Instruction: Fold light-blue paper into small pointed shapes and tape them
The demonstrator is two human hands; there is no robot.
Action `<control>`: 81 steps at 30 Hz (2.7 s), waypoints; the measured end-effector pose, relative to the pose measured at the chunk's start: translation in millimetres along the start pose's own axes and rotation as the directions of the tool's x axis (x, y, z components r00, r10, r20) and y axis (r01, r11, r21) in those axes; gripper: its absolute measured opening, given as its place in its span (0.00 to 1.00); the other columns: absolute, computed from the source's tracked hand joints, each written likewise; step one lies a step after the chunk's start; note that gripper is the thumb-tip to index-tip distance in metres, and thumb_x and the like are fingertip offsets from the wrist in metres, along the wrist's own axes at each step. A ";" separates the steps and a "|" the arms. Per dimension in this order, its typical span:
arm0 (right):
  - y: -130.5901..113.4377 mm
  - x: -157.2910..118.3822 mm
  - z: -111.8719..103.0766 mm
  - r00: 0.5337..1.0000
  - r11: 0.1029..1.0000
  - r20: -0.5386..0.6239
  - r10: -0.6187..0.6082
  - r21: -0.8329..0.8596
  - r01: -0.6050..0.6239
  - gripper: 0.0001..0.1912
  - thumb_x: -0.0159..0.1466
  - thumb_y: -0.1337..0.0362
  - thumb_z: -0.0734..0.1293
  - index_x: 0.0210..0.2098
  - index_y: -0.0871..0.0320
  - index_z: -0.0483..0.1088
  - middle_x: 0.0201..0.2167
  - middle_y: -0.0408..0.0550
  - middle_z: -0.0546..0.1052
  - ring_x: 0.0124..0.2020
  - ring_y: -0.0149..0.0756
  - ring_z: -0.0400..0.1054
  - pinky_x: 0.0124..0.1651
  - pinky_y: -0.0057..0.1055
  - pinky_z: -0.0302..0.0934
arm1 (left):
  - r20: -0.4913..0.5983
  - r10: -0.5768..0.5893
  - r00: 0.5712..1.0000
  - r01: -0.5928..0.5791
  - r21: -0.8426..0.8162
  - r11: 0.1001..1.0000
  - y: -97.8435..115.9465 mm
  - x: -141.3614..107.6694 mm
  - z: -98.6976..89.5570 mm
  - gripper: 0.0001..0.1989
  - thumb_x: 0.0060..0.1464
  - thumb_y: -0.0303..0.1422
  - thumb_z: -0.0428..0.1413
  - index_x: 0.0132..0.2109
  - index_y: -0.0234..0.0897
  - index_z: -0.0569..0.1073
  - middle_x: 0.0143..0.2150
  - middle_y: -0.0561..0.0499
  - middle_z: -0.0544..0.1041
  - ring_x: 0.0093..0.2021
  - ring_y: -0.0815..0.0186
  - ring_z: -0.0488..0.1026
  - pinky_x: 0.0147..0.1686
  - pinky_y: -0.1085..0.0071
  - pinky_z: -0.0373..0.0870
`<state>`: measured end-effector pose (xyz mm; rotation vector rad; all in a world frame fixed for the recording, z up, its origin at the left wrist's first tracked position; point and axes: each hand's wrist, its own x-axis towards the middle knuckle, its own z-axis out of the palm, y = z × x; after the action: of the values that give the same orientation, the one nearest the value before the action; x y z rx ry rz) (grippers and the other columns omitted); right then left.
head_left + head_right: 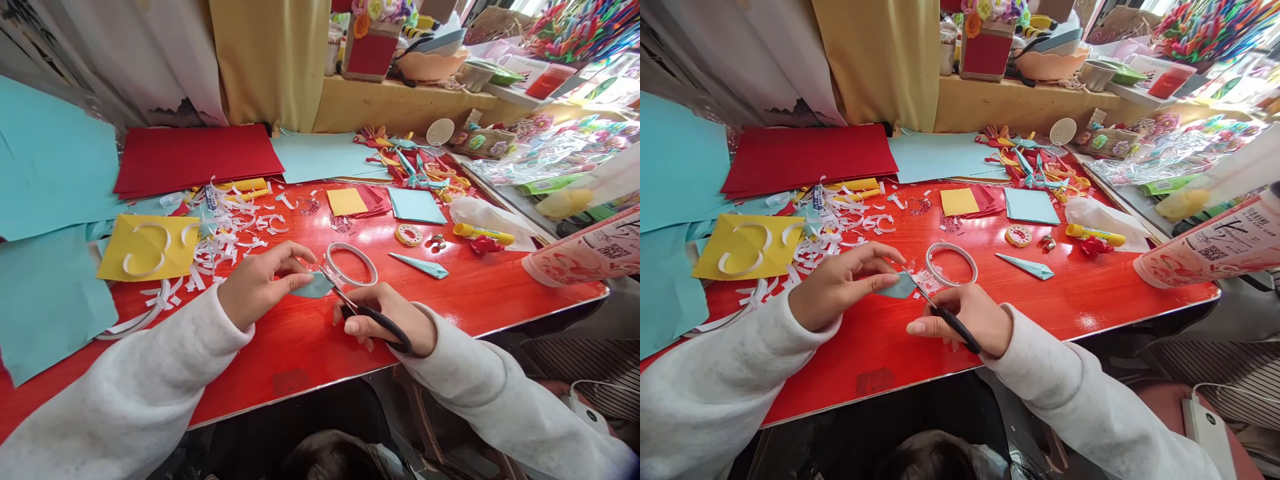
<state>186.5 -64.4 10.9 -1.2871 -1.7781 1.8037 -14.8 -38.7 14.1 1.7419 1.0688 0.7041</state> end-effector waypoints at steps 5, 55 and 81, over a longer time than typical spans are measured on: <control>1.7 0.1 1.6 1.000 1.000 -0.008 -0.013 0.024 0.013 0.20 0.47 0.50 0.66 0.23 0.63 0.63 0.13 0.38 0.60 0.13 0.24 0.57 0.14 0.22 0.50 | -0.006 0.004 1.000 -0.004 0.038 0.999 -0.7 -0.5 -0.2 0.12 0.49 0.38 0.50 0.40 0.37 0.65 0.30 0.52 0.73 0.32 0.68 0.71 0.35 0.71 0.68; 2.5 -20.1 -2.2 0.915 0.954 -0.276 -0.296 -0.144 0.265 0.23 0.51 0.51 0.63 0.40 0.60 0.63 0.23 0.42 0.62 0.24 0.27 0.57 0.28 0.27 0.54 | 0.067 0.239 0.969 -0.231 0.591 0.773 -18.2 6.4 -21.4 0.18 0.41 0.16 0.41 0.38 0.34 0.67 0.39 0.50 0.68 0.43 0.67 0.63 0.46 0.69 0.59; 50.3 -58.6 -35.0 0.553 0.550 -0.712 -0.432 -0.694 -0.464 0.30 0.51 0.58 0.63 0.51 0.61 0.56 0.40 0.56 0.67 0.43 0.47 0.60 0.44 0.41 0.57 | 0.120 0.292 0.949 -0.242 0.871 0.427 -27.2 -13.5 -20.8 0.24 0.44 0.19 0.43 0.51 0.32 0.63 0.38 0.45 0.73 0.40 0.61 0.66 0.39 0.64 0.59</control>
<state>263.5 -94.9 -7.0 -1.9924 -1.9213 -0.1048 -47.4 -37.2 -2.7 2.8777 1.3214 0.3552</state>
